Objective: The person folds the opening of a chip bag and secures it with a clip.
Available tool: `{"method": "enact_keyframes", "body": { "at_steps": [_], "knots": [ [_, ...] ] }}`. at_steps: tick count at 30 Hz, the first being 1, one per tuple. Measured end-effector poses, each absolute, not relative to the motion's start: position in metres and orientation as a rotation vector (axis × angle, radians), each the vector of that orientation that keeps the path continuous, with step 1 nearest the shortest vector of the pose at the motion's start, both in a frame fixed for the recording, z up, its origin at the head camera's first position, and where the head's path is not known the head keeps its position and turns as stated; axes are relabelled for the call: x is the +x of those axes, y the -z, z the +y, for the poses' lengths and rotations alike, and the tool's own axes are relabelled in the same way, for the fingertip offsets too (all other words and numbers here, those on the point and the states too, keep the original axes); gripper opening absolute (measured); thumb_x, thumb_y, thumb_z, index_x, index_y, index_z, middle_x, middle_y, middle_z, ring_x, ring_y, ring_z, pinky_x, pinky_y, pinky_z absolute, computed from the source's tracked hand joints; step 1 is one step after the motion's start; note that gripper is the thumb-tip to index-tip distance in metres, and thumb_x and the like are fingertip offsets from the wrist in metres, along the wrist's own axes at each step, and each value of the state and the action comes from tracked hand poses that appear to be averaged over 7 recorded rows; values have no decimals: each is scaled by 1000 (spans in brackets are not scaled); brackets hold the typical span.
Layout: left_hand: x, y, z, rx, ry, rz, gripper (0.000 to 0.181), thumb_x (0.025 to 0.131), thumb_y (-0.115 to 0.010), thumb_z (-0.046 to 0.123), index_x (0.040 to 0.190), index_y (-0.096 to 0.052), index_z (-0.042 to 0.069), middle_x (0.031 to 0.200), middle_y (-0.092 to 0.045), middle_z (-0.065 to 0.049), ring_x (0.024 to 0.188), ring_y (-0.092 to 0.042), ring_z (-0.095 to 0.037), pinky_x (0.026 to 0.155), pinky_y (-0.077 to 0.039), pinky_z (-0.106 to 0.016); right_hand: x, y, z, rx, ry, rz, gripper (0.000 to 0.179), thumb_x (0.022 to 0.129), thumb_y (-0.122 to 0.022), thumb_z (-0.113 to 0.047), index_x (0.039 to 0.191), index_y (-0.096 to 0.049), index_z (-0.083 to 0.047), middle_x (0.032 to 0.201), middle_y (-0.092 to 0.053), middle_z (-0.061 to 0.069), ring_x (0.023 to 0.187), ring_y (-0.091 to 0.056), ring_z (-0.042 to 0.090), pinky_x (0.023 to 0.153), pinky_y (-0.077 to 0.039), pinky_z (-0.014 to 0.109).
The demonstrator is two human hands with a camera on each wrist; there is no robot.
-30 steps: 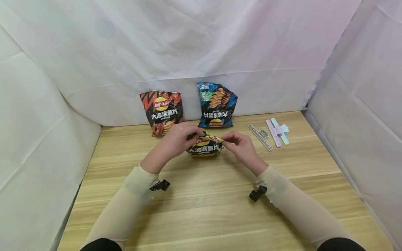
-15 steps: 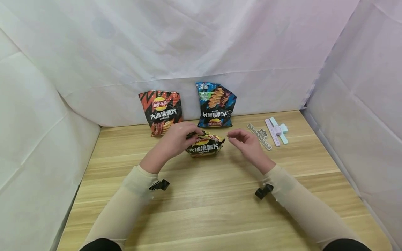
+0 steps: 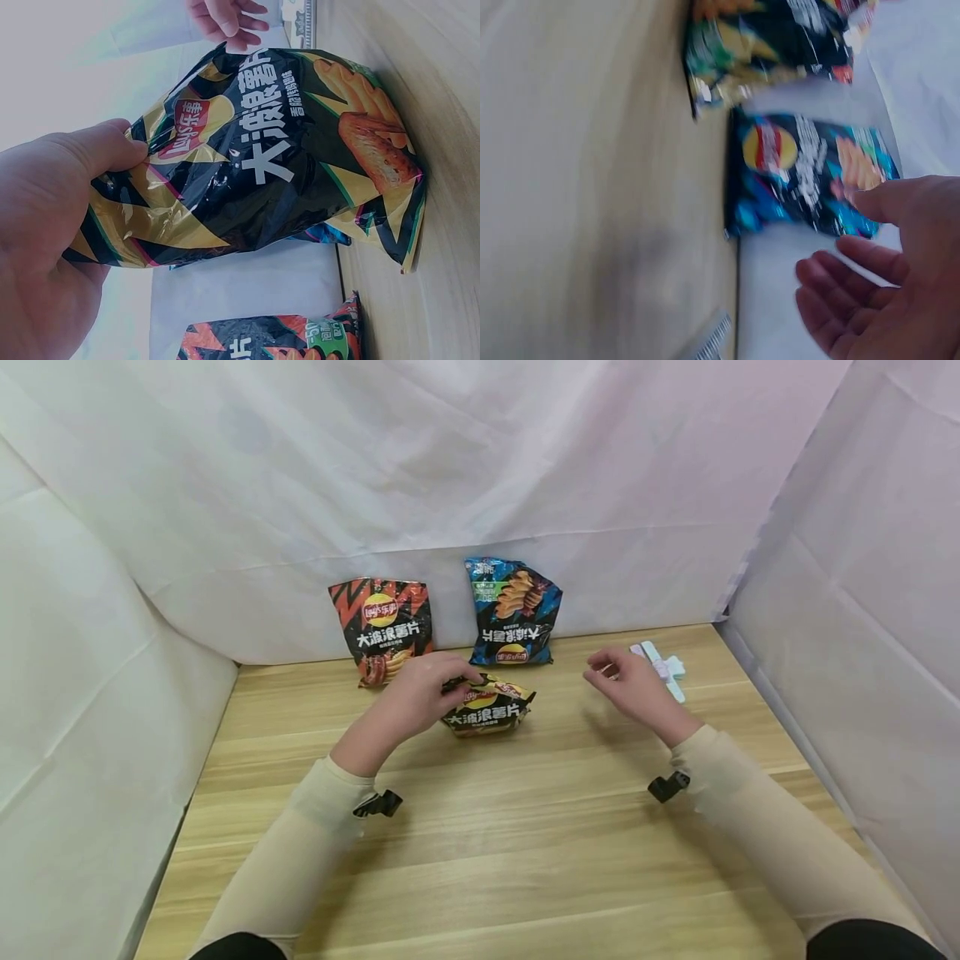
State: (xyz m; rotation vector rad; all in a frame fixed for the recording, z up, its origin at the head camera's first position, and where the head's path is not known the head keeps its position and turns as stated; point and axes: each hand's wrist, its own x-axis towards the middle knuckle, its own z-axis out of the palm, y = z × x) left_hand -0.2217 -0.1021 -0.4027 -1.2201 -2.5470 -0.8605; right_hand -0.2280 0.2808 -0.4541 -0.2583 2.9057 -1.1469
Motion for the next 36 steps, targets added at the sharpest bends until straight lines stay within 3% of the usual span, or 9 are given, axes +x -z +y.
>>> {"method": "enact_keyframes", "body": {
  "at_steps": [8,16,18,24,28,36],
  "knots": [
    [-222,403,-102,-1209,864,-2551,17,101,-80,1,115,-82,10,117,-81,-6,112,-75,-25,93,-62,-43,-242,450,315,-132,1006,2948,45,112,-66,-29,139,-65,8,132,-69,29,122,-67,46,101,-55,61],
    [-223,405,-102,-1214,851,-2553,17,101,-80,1,115,-82,10,118,-81,-6,114,-75,-25,96,-62,-44,-246,453,326,-52,795,2852,66,111,-65,-39,152,-53,12,145,-58,39,113,-67,46,79,-60,52],
    [-223,405,-102,-1218,844,-2552,17,101,-80,2,115,-82,11,119,-81,-5,114,-75,-25,97,-61,-44,-248,453,327,-46,747,2845,69,111,-64,-40,154,-51,12,146,-58,39,112,-67,46,86,-58,54],
    [-224,404,-102,-1222,848,-2533,16,100,-81,1,113,-82,11,118,-81,-5,113,-76,-25,97,-62,-44,-255,453,329,-76,661,2844,68,111,-64,-38,149,-52,17,140,-63,39,130,-61,53,110,-48,66],
    [-224,404,-102,-1220,849,-2540,16,101,-80,2,114,-82,11,119,-81,-5,114,-76,-25,97,-62,-44,-261,453,331,-67,638,2797,69,112,-64,-38,147,-52,20,145,-60,39,132,-60,55,113,-45,67],
    [-223,403,-102,-1224,847,-2544,16,101,-80,1,114,-83,11,120,-81,-6,115,-75,-26,97,-62,-44,-268,450,333,-30,638,2714,69,111,-64,-37,149,-50,19,168,-35,38,142,-51,55,116,-44,66]
  ]
}}
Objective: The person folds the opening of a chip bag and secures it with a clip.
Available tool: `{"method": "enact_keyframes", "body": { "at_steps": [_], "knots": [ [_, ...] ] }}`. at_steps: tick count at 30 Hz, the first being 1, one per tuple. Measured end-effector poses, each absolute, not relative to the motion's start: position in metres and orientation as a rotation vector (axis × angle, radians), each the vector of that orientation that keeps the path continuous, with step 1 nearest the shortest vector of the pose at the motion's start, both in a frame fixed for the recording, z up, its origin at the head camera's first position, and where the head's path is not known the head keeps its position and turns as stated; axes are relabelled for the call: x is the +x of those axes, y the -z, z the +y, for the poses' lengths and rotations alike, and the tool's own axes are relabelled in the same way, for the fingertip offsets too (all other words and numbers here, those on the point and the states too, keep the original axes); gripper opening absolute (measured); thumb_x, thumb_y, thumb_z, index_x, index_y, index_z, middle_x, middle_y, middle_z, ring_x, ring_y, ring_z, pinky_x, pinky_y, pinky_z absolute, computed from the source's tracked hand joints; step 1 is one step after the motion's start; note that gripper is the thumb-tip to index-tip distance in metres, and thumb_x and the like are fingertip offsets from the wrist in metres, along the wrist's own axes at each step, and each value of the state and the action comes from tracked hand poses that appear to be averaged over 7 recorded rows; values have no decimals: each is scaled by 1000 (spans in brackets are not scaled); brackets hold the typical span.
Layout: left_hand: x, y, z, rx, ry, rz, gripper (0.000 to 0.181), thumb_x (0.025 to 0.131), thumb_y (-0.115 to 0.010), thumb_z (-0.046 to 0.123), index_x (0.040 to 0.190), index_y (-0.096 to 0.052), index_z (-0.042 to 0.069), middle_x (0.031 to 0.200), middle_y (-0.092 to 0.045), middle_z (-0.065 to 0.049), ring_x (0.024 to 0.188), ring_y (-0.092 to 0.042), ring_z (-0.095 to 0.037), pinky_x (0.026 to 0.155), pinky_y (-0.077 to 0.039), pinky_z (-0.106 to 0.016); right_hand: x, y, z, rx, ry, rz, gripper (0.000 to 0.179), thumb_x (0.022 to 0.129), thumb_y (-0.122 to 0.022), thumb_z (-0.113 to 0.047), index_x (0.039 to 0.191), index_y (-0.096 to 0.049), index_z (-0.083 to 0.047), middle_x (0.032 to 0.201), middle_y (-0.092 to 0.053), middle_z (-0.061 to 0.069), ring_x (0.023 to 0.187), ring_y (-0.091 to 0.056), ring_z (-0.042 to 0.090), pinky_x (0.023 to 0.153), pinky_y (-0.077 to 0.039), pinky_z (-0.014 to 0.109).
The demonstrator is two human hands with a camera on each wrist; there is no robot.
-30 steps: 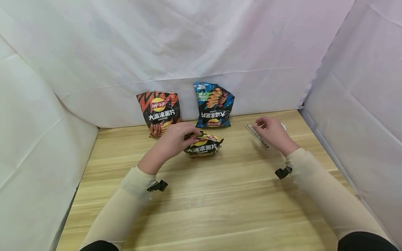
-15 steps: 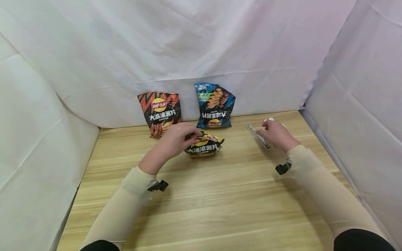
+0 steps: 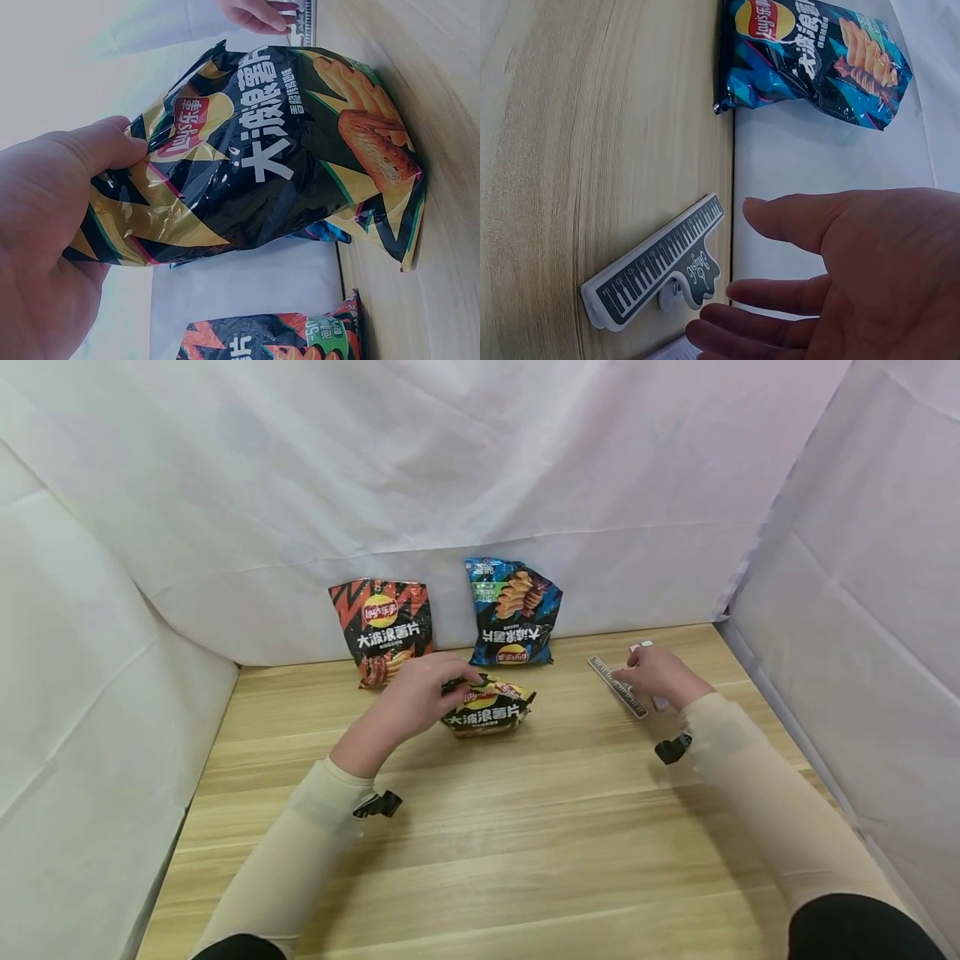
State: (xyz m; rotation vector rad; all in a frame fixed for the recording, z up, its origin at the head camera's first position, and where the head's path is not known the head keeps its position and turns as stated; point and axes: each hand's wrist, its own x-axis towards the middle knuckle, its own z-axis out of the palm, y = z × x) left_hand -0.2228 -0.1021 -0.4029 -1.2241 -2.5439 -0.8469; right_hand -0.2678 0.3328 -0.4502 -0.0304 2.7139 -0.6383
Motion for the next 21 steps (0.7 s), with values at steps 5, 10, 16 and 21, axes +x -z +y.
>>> {"method": "enact_keyframes", "body": {
  "at_steps": [5,10,16,21],
  "knots": [
    [-223,403,-102,-1234,852,-2528,16,101,-80,1,113,-82,11,119,-81,-6,113,-76,-26,96,-62,-44,-270,451,334,-23,633,2707,70,110,-66,-38,148,-51,19,165,-40,38,141,-51,56,114,-45,67],
    [-223,404,-102,-1222,836,-2547,16,101,-81,2,114,-83,12,119,-81,-5,113,-75,-25,94,-62,-44,-273,459,334,-22,629,2733,62,108,-71,-36,138,-59,17,137,-64,36,123,-64,49,105,-52,64],
    [-223,403,-103,-1216,830,-2565,16,101,-81,4,115,-83,12,120,-80,-6,114,-75,-25,94,-62,-45,-275,465,332,-39,594,2773,54,105,-74,-33,126,-67,16,125,-70,33,110,-67,45,98,-55,61],
    [-223,403,-103,-1220,838,-2563,16,101,-81,4,115,-82,12,121,-80,-6,114,-75,-25,94,-62,-45,-277,467,329,-49,549,2793,37,101,-79,-22,109,-72,14,99,-74,22,85,-63,34,82,-55,52]
  ]
}}
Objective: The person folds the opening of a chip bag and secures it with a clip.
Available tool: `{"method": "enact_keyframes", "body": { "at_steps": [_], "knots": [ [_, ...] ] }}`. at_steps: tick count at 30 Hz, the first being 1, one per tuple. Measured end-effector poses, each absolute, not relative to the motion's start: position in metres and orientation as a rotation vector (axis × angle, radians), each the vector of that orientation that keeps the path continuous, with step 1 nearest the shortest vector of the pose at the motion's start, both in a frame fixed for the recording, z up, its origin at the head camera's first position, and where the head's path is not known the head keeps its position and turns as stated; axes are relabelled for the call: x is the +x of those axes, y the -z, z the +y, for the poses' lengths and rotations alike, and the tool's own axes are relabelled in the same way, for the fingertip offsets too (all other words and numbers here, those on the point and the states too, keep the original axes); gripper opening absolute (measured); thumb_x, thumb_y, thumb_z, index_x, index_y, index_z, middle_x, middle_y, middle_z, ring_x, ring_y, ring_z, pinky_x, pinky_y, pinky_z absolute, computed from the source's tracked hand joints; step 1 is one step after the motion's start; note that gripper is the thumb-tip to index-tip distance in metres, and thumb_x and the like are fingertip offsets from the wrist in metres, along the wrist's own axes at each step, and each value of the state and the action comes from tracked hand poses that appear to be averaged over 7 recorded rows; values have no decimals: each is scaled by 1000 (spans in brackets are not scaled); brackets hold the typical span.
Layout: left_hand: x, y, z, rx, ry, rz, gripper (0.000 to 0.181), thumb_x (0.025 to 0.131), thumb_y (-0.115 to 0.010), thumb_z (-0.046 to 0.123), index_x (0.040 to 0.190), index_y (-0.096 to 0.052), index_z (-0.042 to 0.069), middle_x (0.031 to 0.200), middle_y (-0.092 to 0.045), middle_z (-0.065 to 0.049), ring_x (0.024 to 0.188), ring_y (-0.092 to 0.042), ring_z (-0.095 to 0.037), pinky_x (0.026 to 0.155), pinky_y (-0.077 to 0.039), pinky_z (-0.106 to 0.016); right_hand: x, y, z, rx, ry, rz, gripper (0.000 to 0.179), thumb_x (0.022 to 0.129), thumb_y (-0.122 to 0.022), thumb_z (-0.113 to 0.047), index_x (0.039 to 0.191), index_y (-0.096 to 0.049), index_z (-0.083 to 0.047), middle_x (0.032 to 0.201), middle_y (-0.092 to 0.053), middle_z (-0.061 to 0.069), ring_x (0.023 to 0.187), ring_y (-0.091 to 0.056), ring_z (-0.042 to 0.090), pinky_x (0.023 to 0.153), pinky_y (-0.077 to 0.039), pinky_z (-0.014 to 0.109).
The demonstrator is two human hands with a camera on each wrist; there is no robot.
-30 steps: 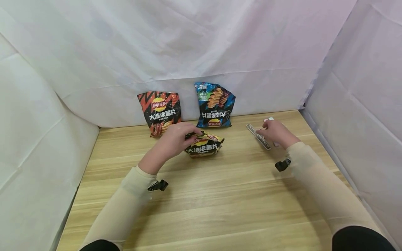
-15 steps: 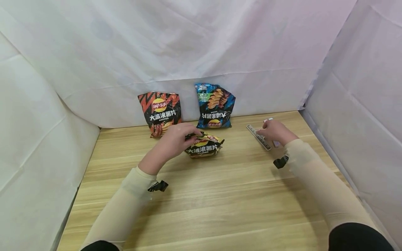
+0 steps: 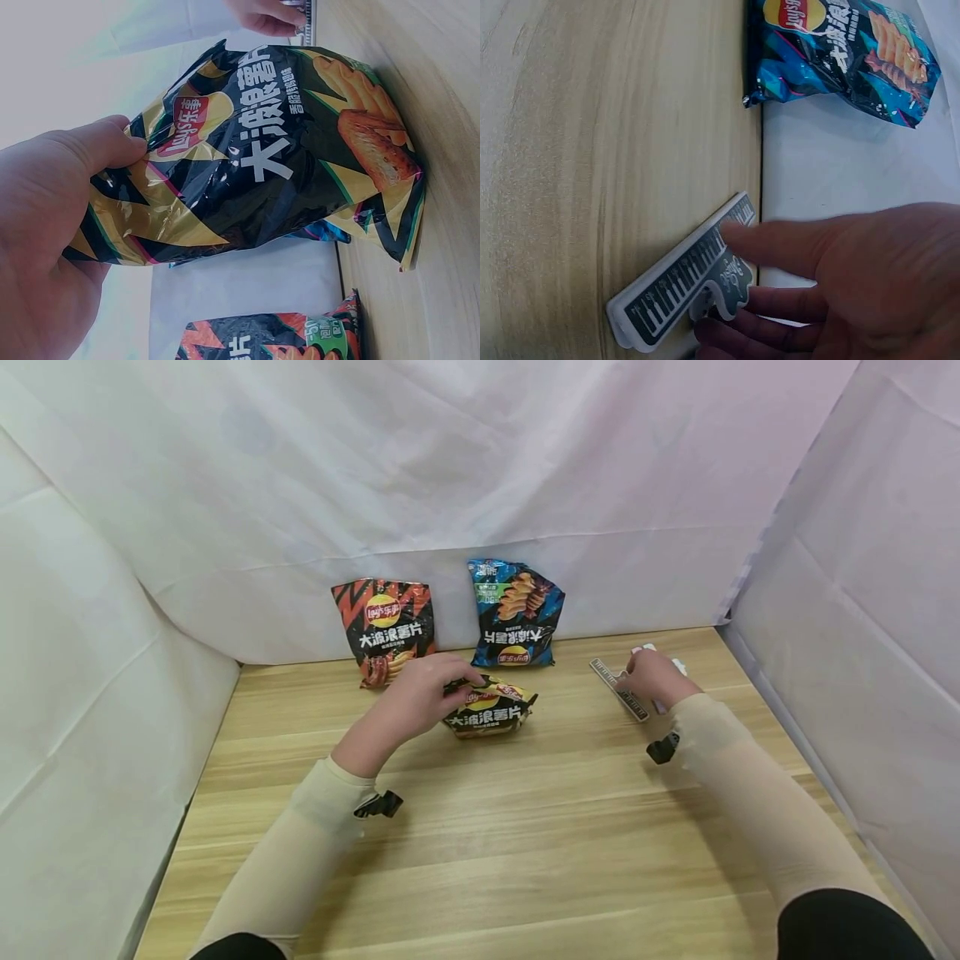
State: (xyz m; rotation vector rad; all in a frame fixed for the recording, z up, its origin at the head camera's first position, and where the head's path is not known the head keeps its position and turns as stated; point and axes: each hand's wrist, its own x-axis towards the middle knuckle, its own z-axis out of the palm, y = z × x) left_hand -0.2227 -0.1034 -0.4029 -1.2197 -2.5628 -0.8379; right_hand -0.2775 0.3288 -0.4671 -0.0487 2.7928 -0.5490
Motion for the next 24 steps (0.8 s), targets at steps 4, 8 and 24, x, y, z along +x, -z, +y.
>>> {"method": "enact_keyframes", "body": {
  "at_steps": [4,8,24],
  "knots": [
    [-223,403,-103,-1221,839,-2559,16,101,-82,4,114,-83,12,120,-80,-6,114,-75,-25,95,-62,-45,-279,470,329,-43,525,2792,30,99,-82,-15,103,-74,13,92,-73,19,77,-61,28,76,-54,47],
    [-223,404,-103,-1213,837,-2566,16,101,-82,5,115,-83,13,120,-80,-5,114,-75,-25,96,-62,-44,-280,469,330,-41,536,2773,26,99,-81,-14,98,-74,11,86,-71,16,72,-60,25,72,-53,43],
    [-223,403,-102,-1206,835,-2579,16,101,-81,4,115,-83,12,121,-80,-5,116,-75,-25,98,-61,-44,-281,475,330,-41,549,2828,27,95,-85,-13,88,-64,3,76,-59,8,68,-53,23,66,-47,40]
  ]
}}
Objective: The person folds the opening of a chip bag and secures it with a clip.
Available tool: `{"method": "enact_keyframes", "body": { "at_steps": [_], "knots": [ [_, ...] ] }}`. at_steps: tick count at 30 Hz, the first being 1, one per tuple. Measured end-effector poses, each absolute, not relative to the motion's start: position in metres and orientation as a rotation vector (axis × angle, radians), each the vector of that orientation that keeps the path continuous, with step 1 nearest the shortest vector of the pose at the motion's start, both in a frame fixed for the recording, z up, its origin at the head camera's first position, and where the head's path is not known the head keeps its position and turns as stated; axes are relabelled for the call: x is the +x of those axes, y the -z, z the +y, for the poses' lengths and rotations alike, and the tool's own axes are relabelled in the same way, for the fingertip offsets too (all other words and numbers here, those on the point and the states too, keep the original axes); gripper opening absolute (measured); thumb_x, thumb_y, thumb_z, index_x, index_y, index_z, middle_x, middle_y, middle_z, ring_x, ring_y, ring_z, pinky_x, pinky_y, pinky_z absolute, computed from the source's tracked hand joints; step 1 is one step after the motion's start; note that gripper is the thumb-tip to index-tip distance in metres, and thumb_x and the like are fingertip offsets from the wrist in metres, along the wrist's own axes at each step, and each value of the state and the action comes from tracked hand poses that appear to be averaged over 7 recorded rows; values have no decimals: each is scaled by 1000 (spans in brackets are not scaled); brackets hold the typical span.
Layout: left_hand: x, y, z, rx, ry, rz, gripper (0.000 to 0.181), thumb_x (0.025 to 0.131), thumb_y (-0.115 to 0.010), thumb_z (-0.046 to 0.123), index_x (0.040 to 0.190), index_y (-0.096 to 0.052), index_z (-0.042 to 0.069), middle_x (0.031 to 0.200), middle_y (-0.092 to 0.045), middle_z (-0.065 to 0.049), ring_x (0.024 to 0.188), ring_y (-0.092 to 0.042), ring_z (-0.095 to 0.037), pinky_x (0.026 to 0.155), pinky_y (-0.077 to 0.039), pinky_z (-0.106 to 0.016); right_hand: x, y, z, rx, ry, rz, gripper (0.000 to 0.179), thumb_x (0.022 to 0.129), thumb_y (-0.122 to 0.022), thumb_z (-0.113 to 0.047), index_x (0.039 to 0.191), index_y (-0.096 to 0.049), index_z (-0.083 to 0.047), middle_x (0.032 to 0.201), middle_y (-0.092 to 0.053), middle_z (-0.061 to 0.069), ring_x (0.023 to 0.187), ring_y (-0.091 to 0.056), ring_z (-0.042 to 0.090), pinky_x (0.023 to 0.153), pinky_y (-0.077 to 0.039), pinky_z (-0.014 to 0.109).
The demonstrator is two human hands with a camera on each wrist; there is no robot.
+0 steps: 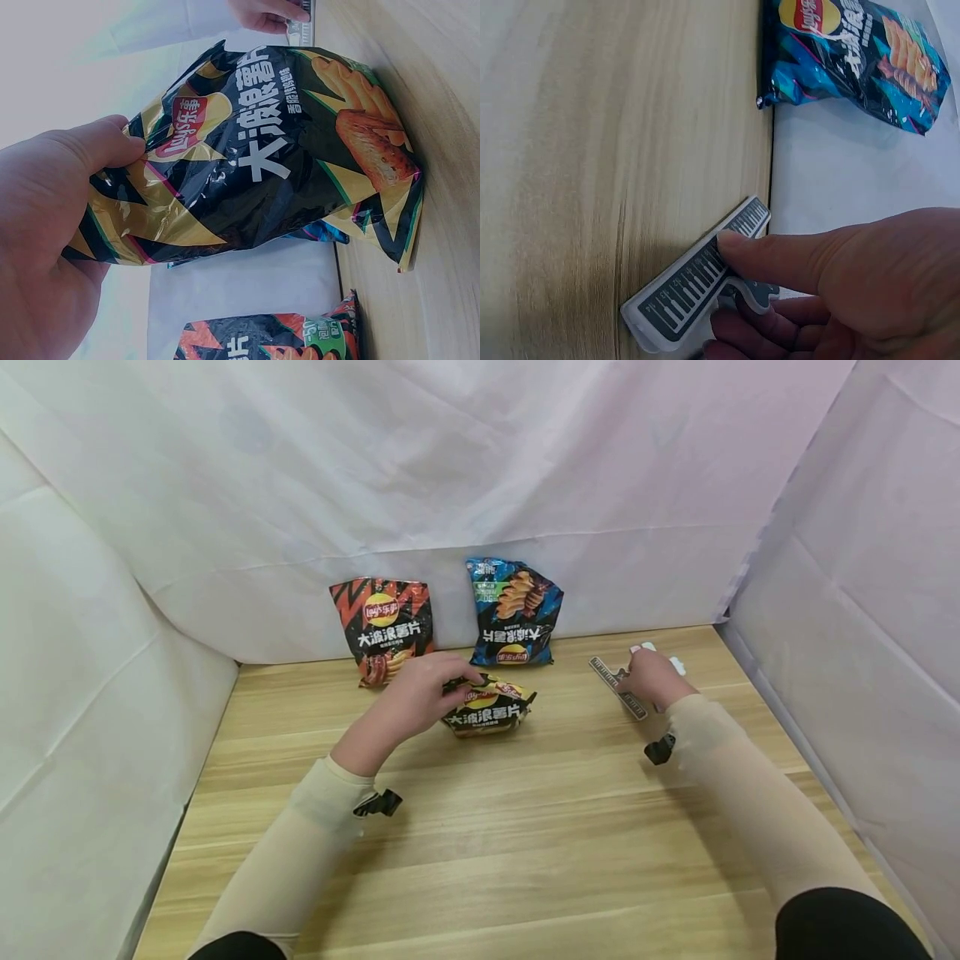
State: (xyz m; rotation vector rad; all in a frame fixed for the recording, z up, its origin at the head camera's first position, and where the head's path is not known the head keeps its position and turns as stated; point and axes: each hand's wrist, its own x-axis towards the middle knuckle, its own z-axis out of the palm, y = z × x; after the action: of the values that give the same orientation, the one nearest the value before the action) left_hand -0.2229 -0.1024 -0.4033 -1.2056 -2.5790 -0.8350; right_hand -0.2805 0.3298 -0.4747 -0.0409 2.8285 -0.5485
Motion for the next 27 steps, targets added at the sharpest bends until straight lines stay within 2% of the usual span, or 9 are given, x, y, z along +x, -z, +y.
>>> {"method": "enact_keyframes", "body": {
  "at_steps": [5,10,14,15,20,24,27],
  "knots": [
    [-224,404,-103,-1210,841,-2567,16,101,-81,4,115,-83,12,120,-80,-5,115,-75,-25,97,-61,-44,-275,473,325,-32,551,2856,37,94,-86,-13,109,-65,13,105,-69,26,89,-67,38,81,-59,52],
    [-225,406,-103,-1221,854,-2555,16,101,-80,3,115,-83,12,121,-80,-5,115,-75,-24,96,-61,-43,-271,473,322,-30,588,2872,40,97,-83,-15,120,-71,16,127,-66,33,113,-67,48,98,-56,61],
    [-225,405,-104,-1223,859,-2546,16,101,-81,3,114,-83,12,120,-80,-5,114,-75,-25,96,-61,-44,-268,471,321,-63,640,2872,36,101,-80,-16,121,-75,13,132,-66,32,117,-66,49,98,-56,62],
    [-225,405,-104,-1224,856,-2543,16,101,-80,2,114,-83,12,120,-81,-5,114,-75,-25,96,-61,-44,-267,470,321,-68,662,2868,35,102,-79,-17,121,-76,12,134,-66,32,122,-64,50,98,-56,61],
    [-225,405,-103,-1233,845,-2526,17,101,-79,2,114,-83,11,118,-81,-5,113,-75,-25,95,-62,-44,-260,462,317,-88,810,2836,40,104,-79,-22,131,-74,8,138,-68,31,130,-63,48,102,-55,60],
    [-225,405,-104,-1232,843,-2521,16,101,-79,1,113,-83,11,118,-81,-5,113,-76,-25,95,-62,-44,-253,454,308,-97,1015,2793,46,103,-84,-28,137,-74,1,130,-74,23,119,-69,39,99,-56,54],
    [-226,406,-104,-1230,848,-2515,17,100,-79,0,113,-83,11,117,-81,-5,112,-76,-25,95,-62,-44,-246,444,297,-120,1152,2755,43,100,-87,-32,132,-78,-5,125,-77,16,113,-71,31,90,-58,42]
  ]
}}
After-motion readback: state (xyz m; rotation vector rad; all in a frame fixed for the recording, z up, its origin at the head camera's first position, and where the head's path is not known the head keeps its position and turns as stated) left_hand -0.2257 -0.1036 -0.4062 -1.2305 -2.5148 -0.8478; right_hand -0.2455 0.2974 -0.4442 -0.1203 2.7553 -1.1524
